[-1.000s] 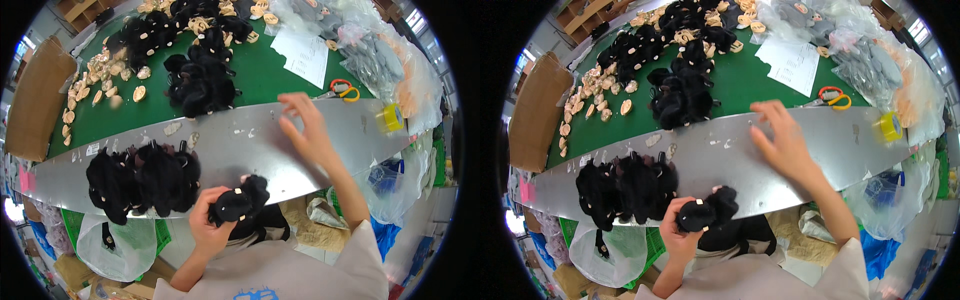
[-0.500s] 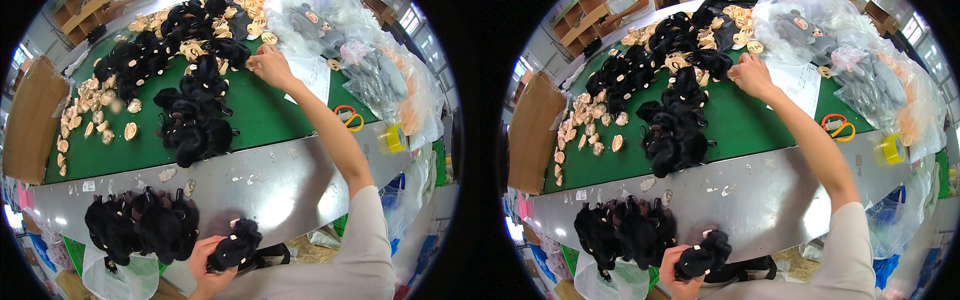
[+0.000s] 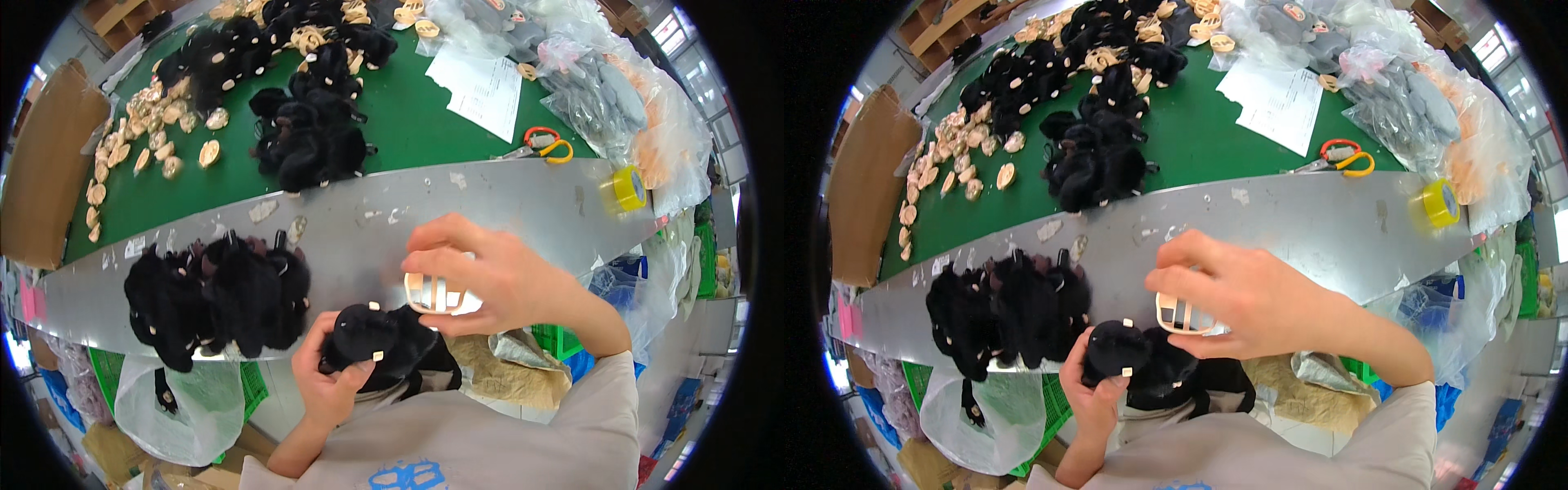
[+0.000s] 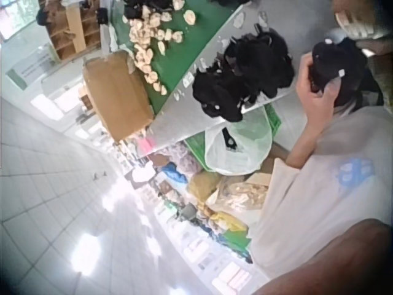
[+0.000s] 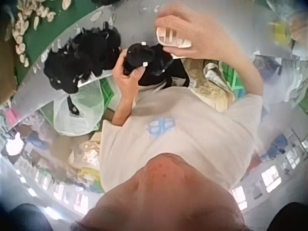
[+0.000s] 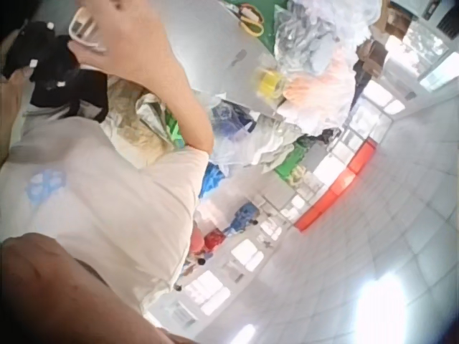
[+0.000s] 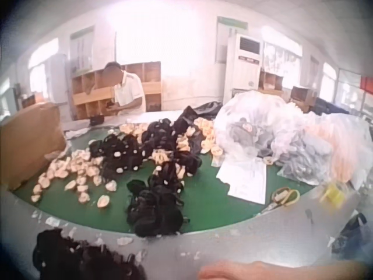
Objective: The person assembles small black plush toys by inserting round beige components into their bodies and securing them with a plastic clip. The person handles each toy one at a time, places the finished items on the table, and repeats the process.
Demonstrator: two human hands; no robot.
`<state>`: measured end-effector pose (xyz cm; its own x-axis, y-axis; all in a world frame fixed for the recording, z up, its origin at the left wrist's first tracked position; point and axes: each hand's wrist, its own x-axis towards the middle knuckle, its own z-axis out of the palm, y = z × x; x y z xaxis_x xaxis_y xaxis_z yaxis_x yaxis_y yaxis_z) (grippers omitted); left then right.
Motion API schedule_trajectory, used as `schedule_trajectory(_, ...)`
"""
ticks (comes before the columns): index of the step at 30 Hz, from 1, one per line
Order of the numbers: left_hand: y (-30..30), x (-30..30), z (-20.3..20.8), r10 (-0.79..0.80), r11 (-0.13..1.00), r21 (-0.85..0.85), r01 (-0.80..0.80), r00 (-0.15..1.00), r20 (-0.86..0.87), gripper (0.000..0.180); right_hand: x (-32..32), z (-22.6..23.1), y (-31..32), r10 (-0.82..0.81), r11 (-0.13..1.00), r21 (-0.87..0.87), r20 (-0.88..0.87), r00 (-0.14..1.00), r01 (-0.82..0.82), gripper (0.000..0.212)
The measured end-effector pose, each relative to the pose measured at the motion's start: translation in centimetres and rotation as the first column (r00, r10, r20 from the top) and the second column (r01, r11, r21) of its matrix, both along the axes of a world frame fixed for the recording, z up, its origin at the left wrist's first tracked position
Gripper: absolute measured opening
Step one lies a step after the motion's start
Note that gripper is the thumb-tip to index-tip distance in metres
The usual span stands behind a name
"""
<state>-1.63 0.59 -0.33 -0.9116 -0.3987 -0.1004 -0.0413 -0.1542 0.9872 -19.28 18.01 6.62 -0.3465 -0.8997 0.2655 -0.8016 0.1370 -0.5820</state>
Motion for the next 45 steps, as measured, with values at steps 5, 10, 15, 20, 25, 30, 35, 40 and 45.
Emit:
schedule_trajectory(5,-0.3,1.5,0.5,-0.041,0.999,0.021,0.04,0.999,0.005,0.031,3.5,-0.2,-0.4,0.107,0.993,-0.045,-0.091,0.99,-0.111,0.053)
schedule_trajectory(10,-0.8,2.8,0.4,-0.215,0.976,0.055,0.211,0.974,0.077,0.029,5.3,-0.5,-1.5,0.249,0.946,-0.241,0.119,0.961,-0.216,0.064)
schedule_trajectory(15,-0.7,3.1,1.6,-0.258,0.965,0.074,0.251,0.961,0.103,0.028,5.3,-0.2,-1.7,0.215,0.96,-0.153,-0.134,0.967,-0.235,0.068)
schedule_trajectory(20,-0.9,3.4,1.7,-0.262,0.959,0.132,0.251,0.962,0.071,0.032,5.4,0.5,-1.6,0.279,0.955,-0.054,-0.157,0.947,-0.29,0.063)
schedule_trajectory(25,-0.6,3.7,1.3,-0.246,0.947,0.209,0.245,0.969,-0.019,0.044,6.0,1.0,-2.1,0.295,0.95,-0.067,-0.133,0.946,-0.306,0.058)
schedule_trajectory(30,-1.2,4.8,-0.1,-0.277,0.948,0.179,0.265,0.96,0.043,0.046,6.7,0.7,-1.9,0.269,0.961,-0.072,0.031,0.963,-0.267,0.054)
schedule_trajectory(35,-1.2,4.6,0.7,-0.261,0.944,0.208,0.258,0.965,-0.013,0.045,6.9,0.1,-2.2,0.303,0.95,-0.145,0.222,0.927,-0.276,0.057)
schedule_trajectory(40,-1.4,4.4,1.1,-0.26,0.963,0.065,0.263,0.964,-0.052,0.034,6.9,0.2,-2.0,0.287,0.957,-0.007,0.153,0.946,-0.29,0.051)
schedule_trajectory(45,-1.7,4.4,1.1,-0.267,0.948,-0.194,0.251,0.962,-0.061,0.032,7.3,-0.3,-1.7,0.259,0.965,0.008,0.157,0.953,-0.263,0.048)
